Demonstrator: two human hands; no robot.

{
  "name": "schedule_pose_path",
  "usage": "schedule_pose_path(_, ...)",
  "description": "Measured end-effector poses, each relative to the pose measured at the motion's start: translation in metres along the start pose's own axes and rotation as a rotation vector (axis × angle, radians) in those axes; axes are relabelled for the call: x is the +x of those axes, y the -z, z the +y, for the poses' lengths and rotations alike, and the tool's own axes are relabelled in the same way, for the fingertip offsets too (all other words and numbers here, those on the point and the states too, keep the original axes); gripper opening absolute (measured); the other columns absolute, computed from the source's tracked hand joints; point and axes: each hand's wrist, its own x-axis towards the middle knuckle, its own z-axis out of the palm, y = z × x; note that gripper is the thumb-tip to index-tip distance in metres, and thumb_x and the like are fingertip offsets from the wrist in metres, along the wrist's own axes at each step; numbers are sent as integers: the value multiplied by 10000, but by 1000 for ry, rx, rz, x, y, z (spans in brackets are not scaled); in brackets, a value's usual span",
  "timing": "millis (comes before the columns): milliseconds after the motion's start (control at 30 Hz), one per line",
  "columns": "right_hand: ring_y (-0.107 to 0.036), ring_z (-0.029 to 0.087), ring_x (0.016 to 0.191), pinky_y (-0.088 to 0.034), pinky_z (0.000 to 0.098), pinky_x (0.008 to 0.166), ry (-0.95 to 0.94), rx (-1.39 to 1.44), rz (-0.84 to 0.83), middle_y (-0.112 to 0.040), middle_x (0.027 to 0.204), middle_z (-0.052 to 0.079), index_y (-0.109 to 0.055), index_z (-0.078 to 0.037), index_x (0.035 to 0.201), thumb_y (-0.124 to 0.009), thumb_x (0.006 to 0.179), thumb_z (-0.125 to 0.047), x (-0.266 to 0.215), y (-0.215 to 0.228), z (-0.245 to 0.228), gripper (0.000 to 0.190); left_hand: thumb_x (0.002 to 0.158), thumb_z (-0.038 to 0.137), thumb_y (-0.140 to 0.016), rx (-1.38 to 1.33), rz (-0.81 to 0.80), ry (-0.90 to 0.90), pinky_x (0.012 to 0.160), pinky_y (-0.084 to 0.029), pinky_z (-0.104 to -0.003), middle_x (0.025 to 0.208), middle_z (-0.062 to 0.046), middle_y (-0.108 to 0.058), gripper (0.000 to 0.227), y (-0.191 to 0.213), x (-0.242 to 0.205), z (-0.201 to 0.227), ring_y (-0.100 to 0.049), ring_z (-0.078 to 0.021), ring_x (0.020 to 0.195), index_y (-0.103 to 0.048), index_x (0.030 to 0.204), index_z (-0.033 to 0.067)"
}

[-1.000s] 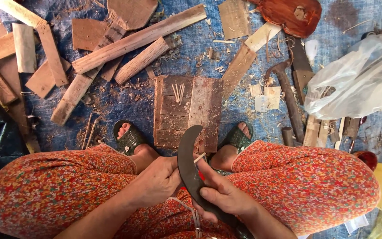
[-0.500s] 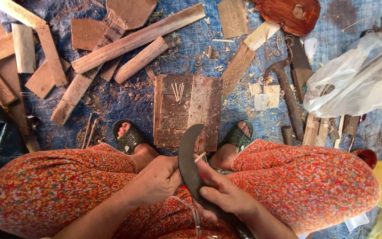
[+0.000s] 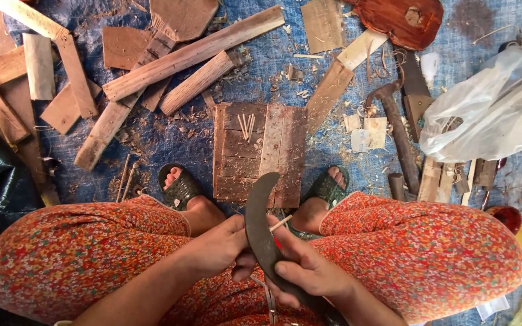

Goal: A person is sitting on the floor, meticulously carving and shaping small wooden sticks using a curved hand tool on a wooden block base.

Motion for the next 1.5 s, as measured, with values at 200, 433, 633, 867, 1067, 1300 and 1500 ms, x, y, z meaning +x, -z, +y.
schedule_pose_path(200, -632, 168, 457, -469, 242, 355, -62, -277, 587, -707, 770, 184, -302, -150, 1636, -566, 927, -51, -13, 38, -4, 764, 1102, 226, -456, -59, -81, -11, 418, -409, -280, 563, -13, -399, 381, 15, 10, -15, -401, -131, 431, -490, 759, 64)
schedule_pose_path(433, -497, 155, 482, -362, 252, 406, 71, 21, 144, -623, 733, 134, -93, -224, 1685, -488, 1004, -25, -9, 8, -3, 812, 1067, 304, -528, -191, -74, 11, 389, -426, -278, 557, -15, -440, 354, 7, 6, -7, -425, -127, 436, -591, 855, 28)
schedule_pose_path(633, -511, 148, 522, -418, 261, 484, 85, -45, 120, -636, 824, 165, -67, -224, 1687, -483, 1047, -40, -2, 12, 3, 786, 994, 148, -553, 691, 285, -152, 426, -375, -291, 579, -7, -607, 240, -26, -11, 31, -468, -108, 463, -728, 867, 45)
schedule_pose_path(867, -534, 117, 519, -397, 228, 454, 53, -132, 60, -630, 782, 89, -293, -15, 1612, -529, 1055, -138, 4, 10, -3, 617, 1057, 217, -475, 579, 165, -111, 414, -333, -278, 585, -2, -574, 303, -20, -10, 27, -438, -100, 458, -714, 930, 81)
schedule_pose_path(1067, -506, 96, 469, -415, 219, 334, 391, -112, 191, -589, 698, 44, -45, -119, 1662, -493, 1027, -106, -9, 37, -19, 777, 1079, 121, -488, 317, 123, -125, 378, -420, -270, 503, -23, -498, 293, -4, -9, 14, -477, -134, 378, -606, 827, 27)
schedule_pose_path(1300, -523, 128, 491, -370, 231, 426, -20, -33, 107, -660, 784, 122, -66, -180, 1713, -457, 1012, 11, 0, 9, -3, 824, 1107, 245, -434, -68, 20, 4, 363, -397, -284, 497, -15, -433, 406, 14, 1, -11, -355, -111, 377, -692, 919, -6)
schedule_pose_path(1500, -558, 155, 523, -419, 232, 344, 280, -148, 945, -613, 784, 132, -359, -264, 1652, -483, 936, -28, -49, 2, -56, 764, 1107, 236, -423, -119, -187, -118, 378, -409, -279, 561, -33, -572, 408, 24, 5, -1, -510, -131, 419, -613, 799, 48)
